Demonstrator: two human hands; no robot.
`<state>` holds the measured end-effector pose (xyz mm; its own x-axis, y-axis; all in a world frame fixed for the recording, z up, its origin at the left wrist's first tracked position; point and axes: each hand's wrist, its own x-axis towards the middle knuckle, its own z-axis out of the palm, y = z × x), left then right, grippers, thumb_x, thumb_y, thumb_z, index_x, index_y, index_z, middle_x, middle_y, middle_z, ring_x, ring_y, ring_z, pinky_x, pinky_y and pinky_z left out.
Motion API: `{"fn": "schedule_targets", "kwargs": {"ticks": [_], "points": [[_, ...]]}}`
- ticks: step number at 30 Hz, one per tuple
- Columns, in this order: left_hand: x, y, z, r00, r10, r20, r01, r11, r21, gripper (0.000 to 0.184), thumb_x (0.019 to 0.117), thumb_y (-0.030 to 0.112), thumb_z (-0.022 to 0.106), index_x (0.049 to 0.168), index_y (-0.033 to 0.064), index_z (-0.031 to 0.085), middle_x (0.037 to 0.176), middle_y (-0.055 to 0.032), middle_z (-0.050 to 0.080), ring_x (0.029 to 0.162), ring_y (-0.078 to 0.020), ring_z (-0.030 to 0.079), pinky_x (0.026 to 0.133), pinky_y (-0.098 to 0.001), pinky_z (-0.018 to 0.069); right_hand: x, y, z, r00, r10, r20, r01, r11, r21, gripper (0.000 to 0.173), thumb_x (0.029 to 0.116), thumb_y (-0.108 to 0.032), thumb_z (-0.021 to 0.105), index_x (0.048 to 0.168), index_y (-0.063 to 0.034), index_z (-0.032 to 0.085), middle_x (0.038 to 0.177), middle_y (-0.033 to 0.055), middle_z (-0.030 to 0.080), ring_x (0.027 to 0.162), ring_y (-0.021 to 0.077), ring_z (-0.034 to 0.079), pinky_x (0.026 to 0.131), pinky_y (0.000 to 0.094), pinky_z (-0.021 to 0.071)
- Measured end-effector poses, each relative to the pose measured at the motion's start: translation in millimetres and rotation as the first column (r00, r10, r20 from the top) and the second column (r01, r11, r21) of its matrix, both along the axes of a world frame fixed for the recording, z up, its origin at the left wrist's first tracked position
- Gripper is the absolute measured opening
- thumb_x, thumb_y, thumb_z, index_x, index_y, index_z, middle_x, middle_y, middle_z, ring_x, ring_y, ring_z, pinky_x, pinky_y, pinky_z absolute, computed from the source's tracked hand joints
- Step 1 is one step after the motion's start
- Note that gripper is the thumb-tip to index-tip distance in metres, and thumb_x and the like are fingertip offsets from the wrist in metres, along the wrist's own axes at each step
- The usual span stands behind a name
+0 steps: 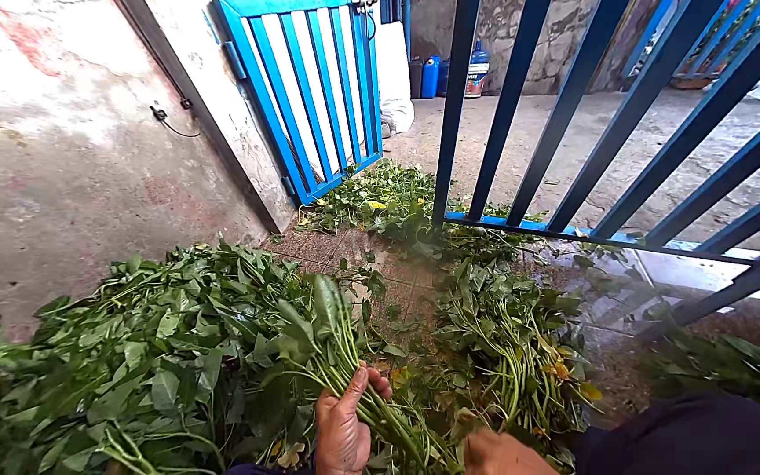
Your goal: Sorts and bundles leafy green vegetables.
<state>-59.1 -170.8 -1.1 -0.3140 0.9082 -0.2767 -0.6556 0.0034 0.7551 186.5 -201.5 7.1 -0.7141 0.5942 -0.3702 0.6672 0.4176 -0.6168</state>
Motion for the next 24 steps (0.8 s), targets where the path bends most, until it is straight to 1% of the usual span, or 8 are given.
{"fn": "schedule_targets", "kwargs": {"ticks": [3, 5, 8, 10, 18, 21, 23, 24], "points": [[4.0, -5.1, 1.2, 0.989, -0.146, -0.016, 0.147, 0.987, 0.063, 0.018, 0.1014, -0.004, 0.049, 0.115, -0.0115, 0.059, 0.087, -0.0229, 0.072, 0.072, -0.0312, 0.074, 0.069, -0.0463, 0.0653, -15.3, 25.8, 24.4, 0.936, -0.168, -0.309, 0.286, 0.875, 0.391, 0.028, 0.0991, -0.037, 0.064, 0.1, -0.0114, 0.076, 0.098, 0.0127, 0.069, 0.094, 0.0304, 0.069, 0.075, 0.0488, 0.0599], [5.8, -7.9, 1.2, 0.97, -0.242, 0.015, 0.239, 0.964, 0.114, 0.019, 0.0991, 0.0, 0.056, 0.115, -0.0101, 0.059, 0.088, -0.0228, 0.072, 0.073, -0.031, 0.074, 0.07, -0.0465, 0.0649, -34.1, 53.2, 34.6, 0.885, -0.1, -0.455, 0.388, 0.699, 0.601, 0.022, 0.1031, -0.028, 0.059, 0.116, -0.0168, 0.073, 0.113, 0.0088, 0.068, 0.098, 0.0226, 0.07, 0.077, 0.0392, 0.0615], [7.1, -10.4, 1.0, 0.932, -0.356, 0.065, 0.341, 0.924, 0.174, 0.028, 0.0935, 0.007, 0.071, 0.114, -0.0084, 0.062, 0.088, -0.0238, 0.073, 0.074, -0.0318, 0.075, 0.07, -0.0475, 0.0648, -54.0, 87.9, 40.8, 0.903, 0.005, -0.429, 0.365, 0.516, 0.775, 0.028, 0.1054, -0.02, 0.054, 0.129, -0.0174, 0.069, 0.133, 0.0075, 0.066, 0.112, 0.022, 0.067, 0.086, 0.0372, 0.0601], [7.0, -11.6, 2.1, 0.918, -0.388, 0.08, 0.368, 0.91, 0.192, 0.029, 0.0916, 0.009, 0.075, 0.113, -0.0071, 0.064, 0.089, -0.0241, 0.072, 0.074, -0.0318, 0.075, 0.069, -0.0472, 0.0646, -58.9, 100.9, 40.4, 0.923, 0.023, -0.383, 0.342, 0.405, 0.848, 0.02, 0.1035, -0.019, 0.056, 0.115, -0.0161, 0.072, 0.119, 0.0043, 0.07, 0.108, 0.0204, 0.068, 0.082, 0.0353, 0.0594], [4.5, -10.4, -4.5, 0.907, -0.419, 0.055, 0.396, 0.889, 0.23, 0.032, 0.0902, 0.008, 0.077, 0.115, -0.0087, 0.064, 0.091, -0.0255, 0.072, 0.075, -0.0328, 0.075, 0.07, -0.048, 0.0646, -46.4, 108.6, 47.3, 0.964, 0.071, -0.258, 0.194, 0.477, 0.857, 0.02, 0.1, -0.026, 0.057, 0.091, -0.0183, 0.072, 0.082, -0.0012, 0.063, 0.084, 0.0166, 0.063, 0.072, 0.0354, 0.0508], [6.2, -10.6, -8.0, 0.861, -0.509, -0.013, 0.499, 0.838, 0.221, 0.03, 0.0915, 0.007, 0.074, 0.115, -0.0085, 0.065, 0.089, -0.0233, 0.072, 0.073, -0.0311, 0.074, 0.07, -0.0474, 0.0644, -51.4, 102.3, 41.6, 0.9, 0.008, -0.435, 0.342, 0.605, 0.719, 0.017, 0.0945, -0.02, 0.059, 0.084, -0.0131, 0.07, 0.079, -0.0007, 0.062, 0.082, 0.0141, 0.062, 0.069, 0.032, 0.0517], [9.6, -9.3, -7.2, 0.838, -0.543, -0.05, 0.541, 0.817, 0.198, 0.024, 0.0919, 0.004, 0.073, 0.111, -0.0078, 0.065, 0.084, -0.0208, 0.071, 0.07, -0.0294, 0.073, 0.067, -0.0461, 0.0646, -56.8, 94.2, 41.3, 0.654, -0.267, -0.708, 0.565, 0.794, 0.223, 0.018, 0.0963, -0.015, 0.057, 0.092, -0.0062, 0.073, 0.084, 0.0016, 0.065, 0.08, 0.0109, 0.063, 0.07, 0.0302, 0.0546], [11.2, -9.3, -7.0, 0.838, -0.54, -0.075, 0.545, 0.821, 0.171, 0.022, 0.0922, 0.003, 0.071, 0.109, -0.0081, 0.064, 0.082, -0.0203, 0.071, 0.069, -0.029, 0.073, 0.066, -0.0455, 0.0647, -57.1, 92.1, 45.5, 0.478, -0.448, -0.755, 0.62, 0.781, -0.071, 0.019, 0.0986, -0.014, 0.055, 0.096, -0.0061, 0.071, 0.083, 0.0022, 0.064, 0.073, 0.0111, 0.061, 0.065, 0.0311, 0.0533]]}}
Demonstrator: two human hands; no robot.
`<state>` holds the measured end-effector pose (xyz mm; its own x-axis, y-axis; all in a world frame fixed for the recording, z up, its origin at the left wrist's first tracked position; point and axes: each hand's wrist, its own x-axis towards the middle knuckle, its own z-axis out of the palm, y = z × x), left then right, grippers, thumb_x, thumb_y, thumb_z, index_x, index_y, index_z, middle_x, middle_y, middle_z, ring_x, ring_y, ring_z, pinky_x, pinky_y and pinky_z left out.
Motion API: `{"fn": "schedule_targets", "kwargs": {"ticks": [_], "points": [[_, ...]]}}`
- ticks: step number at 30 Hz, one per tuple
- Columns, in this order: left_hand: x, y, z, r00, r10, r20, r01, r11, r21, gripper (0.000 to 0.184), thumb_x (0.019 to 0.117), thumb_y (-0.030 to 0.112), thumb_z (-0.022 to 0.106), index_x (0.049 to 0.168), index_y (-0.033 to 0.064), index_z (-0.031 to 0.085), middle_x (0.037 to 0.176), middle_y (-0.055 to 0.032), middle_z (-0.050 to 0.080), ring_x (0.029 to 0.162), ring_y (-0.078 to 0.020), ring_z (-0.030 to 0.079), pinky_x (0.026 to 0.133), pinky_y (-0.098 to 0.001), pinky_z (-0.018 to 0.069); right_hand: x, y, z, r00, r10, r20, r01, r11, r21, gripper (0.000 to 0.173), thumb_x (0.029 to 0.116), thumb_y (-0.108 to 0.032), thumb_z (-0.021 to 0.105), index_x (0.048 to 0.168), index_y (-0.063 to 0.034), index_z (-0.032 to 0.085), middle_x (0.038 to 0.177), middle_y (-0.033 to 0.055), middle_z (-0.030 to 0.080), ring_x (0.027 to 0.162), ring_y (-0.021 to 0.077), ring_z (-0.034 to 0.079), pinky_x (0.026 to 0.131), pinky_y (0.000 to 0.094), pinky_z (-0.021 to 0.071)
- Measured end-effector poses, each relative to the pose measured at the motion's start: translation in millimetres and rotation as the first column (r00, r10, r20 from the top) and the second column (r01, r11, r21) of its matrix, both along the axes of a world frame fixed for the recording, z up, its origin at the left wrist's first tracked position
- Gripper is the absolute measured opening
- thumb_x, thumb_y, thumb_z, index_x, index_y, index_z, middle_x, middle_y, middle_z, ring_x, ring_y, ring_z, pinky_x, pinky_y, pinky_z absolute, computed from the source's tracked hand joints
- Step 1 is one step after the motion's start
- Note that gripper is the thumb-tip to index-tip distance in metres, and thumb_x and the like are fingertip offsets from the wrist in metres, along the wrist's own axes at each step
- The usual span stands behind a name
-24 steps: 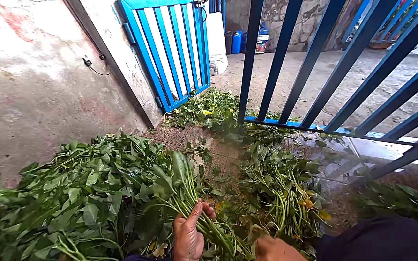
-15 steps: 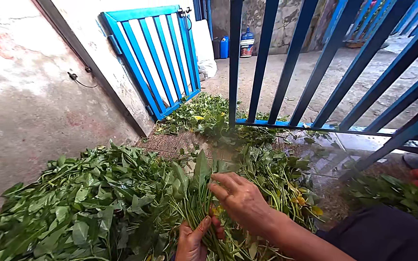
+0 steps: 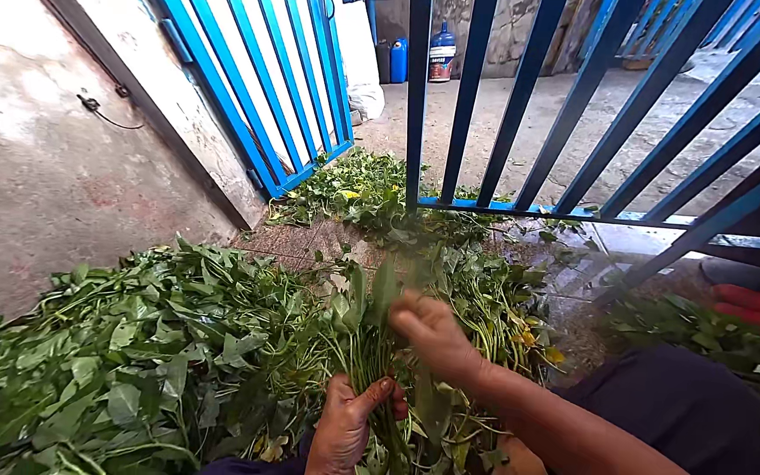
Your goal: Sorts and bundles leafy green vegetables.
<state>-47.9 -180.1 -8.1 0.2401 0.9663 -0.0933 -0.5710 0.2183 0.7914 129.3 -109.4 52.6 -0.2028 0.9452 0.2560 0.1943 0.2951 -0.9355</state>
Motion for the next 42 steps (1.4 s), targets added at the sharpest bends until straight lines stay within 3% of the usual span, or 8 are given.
{"fn": "schedule_targets", "kwargs": {"ticks": [5, 11, 17, 21, 29, 33, 39, 42], "points": [[2.5, 3.5, 2.2, 0.943, 0.282, -0.179, -0.292, 0.956, -0.033, 0.017, 0.0975, -0.004, 0.057, 0.111, -0.0152, 0.059, 0.089, -0.029, 0.072, 0.078, -0.036, 0.075, 0.076, -0.0483, 0.0645, 26.0, 0.9, -2.0, 0.987, -0.136, -0.082, 0.115, 0.969, -0.216, 0.017, 0.1031, -0.018, 0.05, 0.101, -0.0079, 0.064, 0.065, 0.0036, 0.051, 0.05, 0.0132, 0.047, 0.048, 0.0302, 0.0419], [12.0, 12.3, 0.6, 0.834, 0.487, -0.257, -0.509, 0.861, -0.02, 0.021, 0.0967, -0.009, 0.058, 0.116, -0.0168, 0.056, 0.099, -0.0295, 0.074, 0.09, -0.0378, 0.076, 0.085, -0.0472, 0.0638, 15.6, -9.0, -56.5, 0.792, 0.467, 0.393, -0.276, 0.849, -0.452, 0.049, 0.1014, -0.048, 0.057, 0.13, -0.0115, 0.07, 0.122, 0.0141, 0.069, 0.115, 0.0278, 0.065, 0.103, 0.0534, 0.0491], [9.0, 16.6, -0.6, 0.75, 0.603, -0.27, -0.631, 0.776, -0.02, 0.018, 0.0989, -0.009, 0.055, 0.115, -0.0154, 0.056, 0.097, -0.0285, 0.074, 0.088, -0.0377, 0.076, 0.082, -0.0482, 0.0643, -4.8, -16.2, -64.2, 0.712, 0.514, 0.478, -0.368, 0.853, -0.369, 0.041, 0.1011, -0.04, 0.051, 0.117, -0.0093, 0.073, 0.116, 0.0171, 0.063, 0.109, 0.0332, 0.062, 0.088, 0.0576, 0.0511], [0.5, 18.7, 6.7, 0.662, 0.69, -0.291, -0.732, 0.68, -0.052, 0.017, 0.1019, -0.006, 0.053, 0.117, -0.0132, 0.054, 0.093, -0.0251, 0.075, 0.082, -0.0354, 0.077, 0.076, -0.0468, 0.0658, 10.7, -25.9, -90.1, 0.688, 0.496, 0.529, -0.437, 0.866, -0.243, 0.041, 0.1058, -0.036, 0.043, 0.109, -0.0039, 0.069, 0.124, 0.0169, 0.062, 0.123, 0.0344, 0.054, 0.1, 0.0573, 0.0407], [-32.3, 12.5, 13.2, 0.456, 0.833, -0.314, -0.869, 0.493, 0.044, 0.009, 0.1036, -0.004, 0.05, 0.109, -0.008, 0.056, 0.079, -0.0147, 0.074, 0.072, -0.0271, 0.076, 0.07, -0.0408, 0.0666, 59.5, -72.0, -160.5, 0.599, -0.083, 0.796, -0.324, 0.885, 0.335, 0.024, 0.0981, -0.025, 0.051, 0.085, -0.0099, 0.063, 0.083, 0.0074, 0.068, 0.086, 0.0243, 0.07, 0.091, 0.0459, 0.055], [-32.1, 12.2, 11.6, 0.423, 0.844, -0.33, -0.884, 0.464, 0.054, 0.007, 0.1028, -0.005, 0.051, 0.108, -0.007, 0.055, 0.079, -0.0147, 0.074, 0.072, -0.0275, 0.076, 0.07, -0.0408, 0.0666, 72.5, -84.7, -170.7, 0.515, 0.095, 0.852, -0.353, 0.929, 0.11, 0.027, 0.0989, -0.025, 0.051, 0.089, -0.0052, 0.066, 0.083, 0.0119, 0.07, 0.086, 0.0287, 0.072, 0.087, 0.0501, 0.055], [-31.1, 17.6, 10.9, 0.448, 0.823, -0.348, -0.876, 0.481, 0.01, 0.009, 0.1022, -0.005, 0.052, 0.109, -0.0095, 0.056, 0.082, -0.0177, 0.075, 0.073, -0.0285, 0.077, 0.07, -0.0405, 0.0663, 53.5, -71.3, -127.3, 0.514, 0.659, 0.549, -0.503, 0.75, -0.429, 0.033, 0.0995, -0.026, 0.051, 0.116, -0.0008, 0.066, 0.107, 0.0183, 0.072, 0.109, 0.0345, 0.067, 0.117, 0.0628, 0.0272], [-26.1, 18.9, 10.4, 0.481, 0.806, -0.345, -0.862, 0.507, -0.017, 0.01, 0.1026, -0.005, 0.052, 0.112, -0.0095, 0.055, 0.082, -0.0178, 0.075, 0.074, -0.0283, 0.077, 0.069, -0.0404, 0.0665, 39.9, -70.0, -108.4, 0.649, 0.728, 0.222, -0.598, 0.668, -0.443, 0.036, 0.0973, -0.022, 0.051, 0.12, 0.0016, 0.064, 0.103, 0.018, 0.072, 0.097, 0.0299, 0.07, 0.095, 0.0547, 0.0494]]}}
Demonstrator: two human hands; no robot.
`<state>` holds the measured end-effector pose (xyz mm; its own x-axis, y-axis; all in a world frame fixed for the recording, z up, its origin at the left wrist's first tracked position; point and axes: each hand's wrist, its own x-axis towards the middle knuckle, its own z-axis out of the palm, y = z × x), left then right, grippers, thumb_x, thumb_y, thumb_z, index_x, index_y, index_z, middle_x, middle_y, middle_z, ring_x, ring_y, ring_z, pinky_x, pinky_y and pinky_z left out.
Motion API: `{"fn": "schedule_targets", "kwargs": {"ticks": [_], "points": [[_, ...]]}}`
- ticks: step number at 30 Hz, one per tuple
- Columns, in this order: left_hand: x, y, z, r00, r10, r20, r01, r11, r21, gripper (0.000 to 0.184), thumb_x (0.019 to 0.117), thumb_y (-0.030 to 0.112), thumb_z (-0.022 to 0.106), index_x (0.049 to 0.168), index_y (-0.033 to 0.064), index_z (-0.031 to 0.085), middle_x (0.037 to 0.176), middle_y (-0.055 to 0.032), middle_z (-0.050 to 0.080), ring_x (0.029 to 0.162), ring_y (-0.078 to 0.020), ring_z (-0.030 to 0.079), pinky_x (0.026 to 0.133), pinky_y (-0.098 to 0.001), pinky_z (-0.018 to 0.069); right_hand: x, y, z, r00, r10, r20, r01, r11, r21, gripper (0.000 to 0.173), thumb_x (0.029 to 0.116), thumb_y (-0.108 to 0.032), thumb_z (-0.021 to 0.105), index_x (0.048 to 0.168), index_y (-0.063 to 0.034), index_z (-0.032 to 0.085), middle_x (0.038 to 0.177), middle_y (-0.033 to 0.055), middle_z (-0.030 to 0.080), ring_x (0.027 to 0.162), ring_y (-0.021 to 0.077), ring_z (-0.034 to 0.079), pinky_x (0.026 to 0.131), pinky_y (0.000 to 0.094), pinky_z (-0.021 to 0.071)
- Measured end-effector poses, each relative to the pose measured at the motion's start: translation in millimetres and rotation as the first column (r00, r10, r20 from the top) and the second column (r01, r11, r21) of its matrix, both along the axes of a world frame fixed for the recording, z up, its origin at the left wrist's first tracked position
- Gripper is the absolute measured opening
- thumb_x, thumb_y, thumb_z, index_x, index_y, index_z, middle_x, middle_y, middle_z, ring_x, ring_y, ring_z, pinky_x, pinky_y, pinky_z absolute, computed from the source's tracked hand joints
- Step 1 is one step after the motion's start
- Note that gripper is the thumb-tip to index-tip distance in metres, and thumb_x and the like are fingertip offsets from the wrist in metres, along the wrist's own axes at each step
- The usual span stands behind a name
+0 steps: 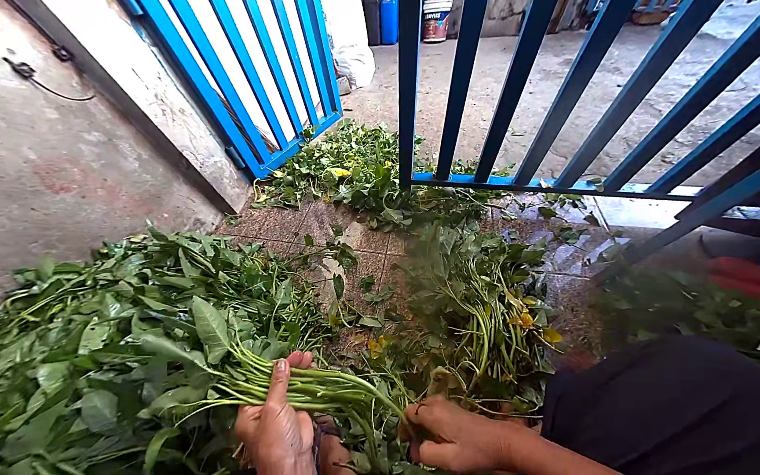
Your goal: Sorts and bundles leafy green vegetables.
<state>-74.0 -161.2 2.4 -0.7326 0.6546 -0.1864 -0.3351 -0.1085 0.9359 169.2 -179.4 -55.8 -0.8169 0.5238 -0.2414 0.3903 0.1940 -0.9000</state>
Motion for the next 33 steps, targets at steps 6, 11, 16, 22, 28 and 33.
{"fn": "schedule_targets", "kwargs": {"ticks": [6, 11, 16, 22, 28, 33], "points": [[7.7, -0.1, 1.6, 0.996, -0.076, 0.048, 0.076, 0.997, 0.014, 0.013, 0.102, -0.007, 0.051, 0.114, -0.0106, 0.053, 0.083, -0.0198, 0.075, 0.073, -0.0302, 0.077, 0.068, -0.042, 0.0667, -30.4, 4.0, 25.2, 0.883, -0.417, -0.216, 0.278, 0.835, -0.474, 0.044, 0.1039, -0.033, 0.057, 0.134, -0.0028, 0.048, 0.104, 0.0113, 0.066, 0.084, 0.02, 0.07, 0.075, 0.038, 0.0608], [19.6, -1.4, 1.4, 0.985, -0.17, 0.025, 0.167, 0.982, 0.086, 0.014, 0.1016, -0.008, 0.05, 0.114, -0.0116, 0.053, 0.084, -0.0225, 0.074, 0.075, -0.0333, 0.077, 0.07, -0.0454, 0.0666, -50.8, 9.4, 9.9, 0.855, -0.482, -0.19, 0.464, 0.876, -0.133, 0.03, 0.1063, -0.024, 0.044, 0.111, -0.0045, 0.066, 0.081, 0.0062, 0.06, 0.071, 0.0159, 0.058, 0.067, 0.0353, 0.0503], [17.4, -3.6, 3.1, 0.998, -0.056, -0.019, 0.058, 0.988, 0.142, 0.01, 0.1031, -0.006, 0.049, 0.11, -0.0108, 0.054, 0.081, -0.0207, 0.074, 0.073, -0.032, 0.077, 0.07, -0.0442, 0.0668, -30.7, 9.5, 7.1, 0.93, -0.356, 0.086, 0.342, 0.928, 0.148, 0.034, 0.1023, -0.016, 0.039, 0.118, -0.0031, 0.066, 0.095, 0.0174, 0.069, 0.091, 0.0328, 0.069, 0.082, 0.054, 0.0537], [1.7, -6.5, 11.0, 0.995, 0.067, -0.071, -0.057, 0.99, 0.128, 0.009, 0.1042, -0.004, 0.048, 0.108, -0.0075, 0.055, 0.08, -0.0152, 0.074, 0.073, -0.0281, 0.077, 0.071, -0.0418, 0.0667, 11.7, -9.3, -6.6, 0.966, -0.252, 0.061, 0.247, 0.965, 0.087, 0.033, 0.1071, -0.022, 0.042, 0.125, 0.0004, 0.058, 0.095, 0.0201, 0.067, 0.089, 0.0341, 0.069, 0.081, 0.0535, 0.0547], [5.5, -3.9, 11.9, 0.995, 0.094, -0.029, -0.089, 0.986, 0.137, 0.011, 0.106, -0.001, 0.046, 0.106, -0.0038, 0.056, 0.079, -0.0111, 0.074, 0.072, -0.0249, 0.077, 0.07, -0.0397, 0.0667, 24.3, 2.2, -2.1, 0.96, -0.242, 0.14, 0.184, 0.925, 0.333, 0.035, 0.1064, -0.025, 0.044, 0.106, -0.0017, 0.07, 0.105, 0.0163, 0.072, 0.102, 0.0323, 0.07, 0.089, 0.0541, 0.0547], [6.6, 0.5, 13.6, 0.983, 0.182, 0.006, -0.177, 0.947, 0.267, 0.019, 0.1098, 0.004, 0.037, 0.106, 0.0001, 0.056, 0.079, -0.0068, 0.073, 0.076, -0.0213, 0.076, 0.075, -0.0372, 0.0655, 22.7, 51.0, -18.3, 0.245, -0.953, 0.178, 0.753, 0.071, -0.654, 0.016, 0.1031, -0.013, 0.047, 0.092, -0.0054, 0.056, 0.065, 0.0022, 0.052, 0.053, 0.0135, 0.052, 0.054, 0.031, 0.0521]]}}
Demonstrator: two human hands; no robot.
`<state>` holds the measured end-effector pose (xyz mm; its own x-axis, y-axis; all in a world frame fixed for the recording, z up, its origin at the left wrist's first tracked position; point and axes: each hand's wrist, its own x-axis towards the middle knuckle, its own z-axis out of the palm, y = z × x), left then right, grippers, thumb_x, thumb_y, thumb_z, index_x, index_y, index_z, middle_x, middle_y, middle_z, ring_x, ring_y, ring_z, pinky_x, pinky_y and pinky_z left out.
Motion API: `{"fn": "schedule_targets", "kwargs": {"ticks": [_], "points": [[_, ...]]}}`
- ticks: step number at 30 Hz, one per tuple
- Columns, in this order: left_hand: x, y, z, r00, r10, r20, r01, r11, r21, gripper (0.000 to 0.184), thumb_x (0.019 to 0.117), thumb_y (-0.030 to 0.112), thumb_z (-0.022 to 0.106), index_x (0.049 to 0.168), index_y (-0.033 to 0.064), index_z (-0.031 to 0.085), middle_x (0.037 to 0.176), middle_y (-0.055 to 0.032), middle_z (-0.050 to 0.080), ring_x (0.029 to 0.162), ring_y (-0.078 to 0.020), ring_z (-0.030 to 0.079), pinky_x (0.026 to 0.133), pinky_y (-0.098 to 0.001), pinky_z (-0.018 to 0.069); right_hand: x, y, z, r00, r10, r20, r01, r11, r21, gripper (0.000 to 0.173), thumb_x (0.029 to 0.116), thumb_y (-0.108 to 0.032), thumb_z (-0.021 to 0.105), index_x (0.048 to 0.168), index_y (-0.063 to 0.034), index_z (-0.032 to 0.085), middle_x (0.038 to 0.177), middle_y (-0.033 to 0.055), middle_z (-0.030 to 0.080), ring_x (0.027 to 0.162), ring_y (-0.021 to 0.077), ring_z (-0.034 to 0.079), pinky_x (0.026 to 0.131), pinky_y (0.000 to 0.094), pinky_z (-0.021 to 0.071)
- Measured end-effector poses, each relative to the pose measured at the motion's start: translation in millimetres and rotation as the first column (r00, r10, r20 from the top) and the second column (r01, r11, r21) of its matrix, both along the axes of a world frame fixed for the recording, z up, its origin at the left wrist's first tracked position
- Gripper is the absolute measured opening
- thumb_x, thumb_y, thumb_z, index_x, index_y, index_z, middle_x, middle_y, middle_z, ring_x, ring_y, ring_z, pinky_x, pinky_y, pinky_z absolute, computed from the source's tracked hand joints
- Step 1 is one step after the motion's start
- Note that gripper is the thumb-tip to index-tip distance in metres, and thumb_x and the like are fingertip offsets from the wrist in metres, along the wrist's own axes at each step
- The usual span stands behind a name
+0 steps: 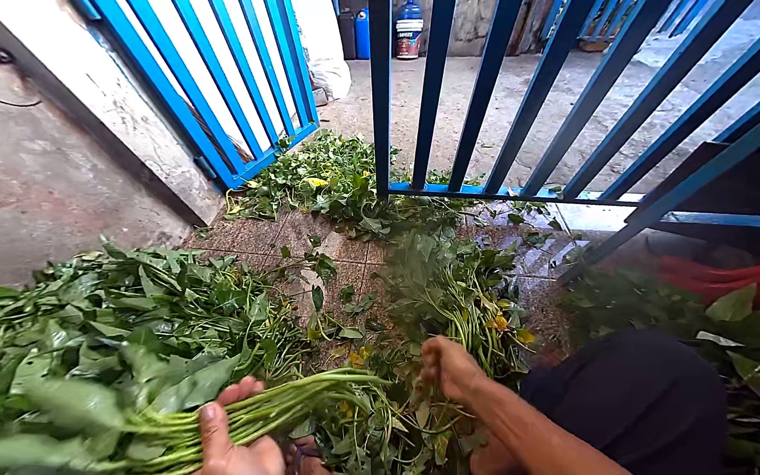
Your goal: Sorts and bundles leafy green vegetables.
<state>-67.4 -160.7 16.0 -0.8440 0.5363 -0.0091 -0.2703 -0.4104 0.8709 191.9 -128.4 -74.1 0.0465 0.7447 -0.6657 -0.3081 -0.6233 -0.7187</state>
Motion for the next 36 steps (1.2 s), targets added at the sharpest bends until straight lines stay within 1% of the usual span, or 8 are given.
{"fn": "schedule_targets", "kwargs": {"ticks": [3, 6, 8, 14, 18, 21, 26, 36], "points": [[-25.4, -1.6, 0.8, 1.0, 0.022, 0.022, -0.023, 0.998, 0.06, 0.023, 0.1117, 0.009, 0.035, 0.105, 0.0031, 0.056, 0.081, -0.0054, 0.073, 0.079, -0.0194, 0.076, 0.075, -0.0355, 0.0657, 28.1, 16.5, -8.8, 0.921, 0.17, 0.352, -0.236, 0.959, 0.156, 0.021, 0.1025, -0.013, 0.054, 0.103, 0.0, 0.07, 0.098, 0.0074, 0.07, 0.09, 0.0137, 0.067, 0.084, 0.0301, 0.0559], [-14.9, -1.4, -2.0, 0.998, -0.037, 0.041, 0.038, 0.999, -0.017, 0.018, 0.1102, 0.006, 0.039, 0.107, 0.0018, 0.056, 0.081, -0.0064, 0.073, 0.077, -0.0204, 0.076, 0.074, -0.0369, 0.0658, 47.4, 37.7, -18.5, 0.255, 0.323, 0.911, -0.517, 0.842, -0.154, 0.037, 0.0963, -0.021, 0.063, 0.128, -0.0031, 0.068, 0.139, 0.0225, 0.057, 0.132, 0.0396, 0.051, 0.109, 0.0539, 0.0444], [-4.4, 0.0, -6.5, 0.991, -0.111, 0.075, 0.117, 0.99, -0.08, 0.015, 0.1087, 0.004, 0.042, 0.113, 0.0012, 0.056, 0.081, -0.0066, 0.073, 0.076, -0.0206, 0.076, 0.073, -0.0368, 0.066, 52.9, 54.9, -31.5, 0.129, 0.463, 0.877, -0.364, 0.845, -0.393, 0.054, 0.0963, -0.024, 0.066, 0.142, 0.002, 0.052, 0.145, 0.029, 0.05, 0.133, 0.0467, 0.051, 0.104, 0.061, 0.0475], [7.1, 1.9, -9.2, 0.948, -0.21, 0.239, 0.254, 0.952, -0.171, 0.013, 0.1081, 0.004, 0.045, 0.111, -0.0002, 0.057, 0.081, -0.0094, 0.072, 0.073, -0.0223, 0.076, 0.071, -0.0379, 0.0663, 34.2, 37.8, -25.6, 0.446, 0.223, 0.867, -0.28, 0.955, -0.102, 0.036, 0.1063, -0.023, 0.046, 0.127, 0.0036, 0.057, 0.118, 0.0233, 0.067, 0.112, 0.0365, 0.067, 0.098, 0.0531, 0.0516], [10.8, 2.4, -13.1, 0.942, -0.254, 0.22, 0.294, 0.941, -0.17, 0.012, 0.1072, 0.001, 0.045, 0.112, -0.002, 0.055, 0.087, -0.0123, 0.075, 0.077, -0.0257, 0.077, 0.073, -0.0418, 0.0664, 20.5, 39.3, -31.6, 0.973, -0.137, 0.185, 0.158, 0.982, -0.107, 0.026, 0.1084, -0.022, 0.052, 0.119, -0.0004, 0.061, 0.091, 0.0099, 0.063, 0.077, 0.0188, 0.063, 0.07, 0.0352, 0.0546], [11.7, 0.8, -7.9, 0.942, -0.256, 0.216, 0.295, 0.94, -0.173, 0.011, 0.1066, 0.0, 0.045, 0.111, -0.0027, 0.055, 0.081, -0.0124, 0.073, 0.073, -0.0259, 0.076, 0.07, -0.0422, 0.0666, 9.5, 37.0, -12.6, 0.978, -0.205, -0.027, 0.198, 0.969, -0.15, 0.032, 0.1105, -0.031, 0.046, 0.109, -0.0056, 0.066, 0.072, 0.0016, 0.056, 0.057, 0.0122, 0.051, 0.053, 0.028, 0.0453], [7.7, -0.9, -5.3, 0.931, -0.321, 0.172, 0.352, 0.914, -0.2, 0.017, 0.1059, -0.001, 0.047, 0.116, -0.0046, 0.06, 0.078, -0.0107, 0.072, 0.067, -0.0231, 0.074, 0.066, -0.0402, 0.0664, -20.0, 4.6, 12.2, 0.978, 0.108, 0.178, -0.169, 0.912, 0.374, 0.022, 0.1011, -0.016, 0.063, 0.114, 0.0004, 0.071, 0.095, 0.0062, 0.076, 0.092, 0.0146, 0.071, 0.088, 0.0333, 0.0565], [6.9, -6.8, -2.6, 0.932, -0.311, 0.185, 0.35, 0.907, -0.237, 0.015, 0.104, -0.004, 0.049, 0.114, -0.0059, 0.06, 0.08, -0.013, 0.073, 0.065, -0.0233, 0.074, 0.061, -0.0379, 0.0652, -55.2, -35.8, -22.2, 0.687, 0.079, 0.722, -0.639, 0.539, 0.549, 0.02, 0.0968, -0.022, 0.067, 0.106, -0.0064, 0.074, 0.097, 0.0059, 0.075, 0.089, 0.016, 0.073, 0.084, 0.0384, 0.0608]]}}
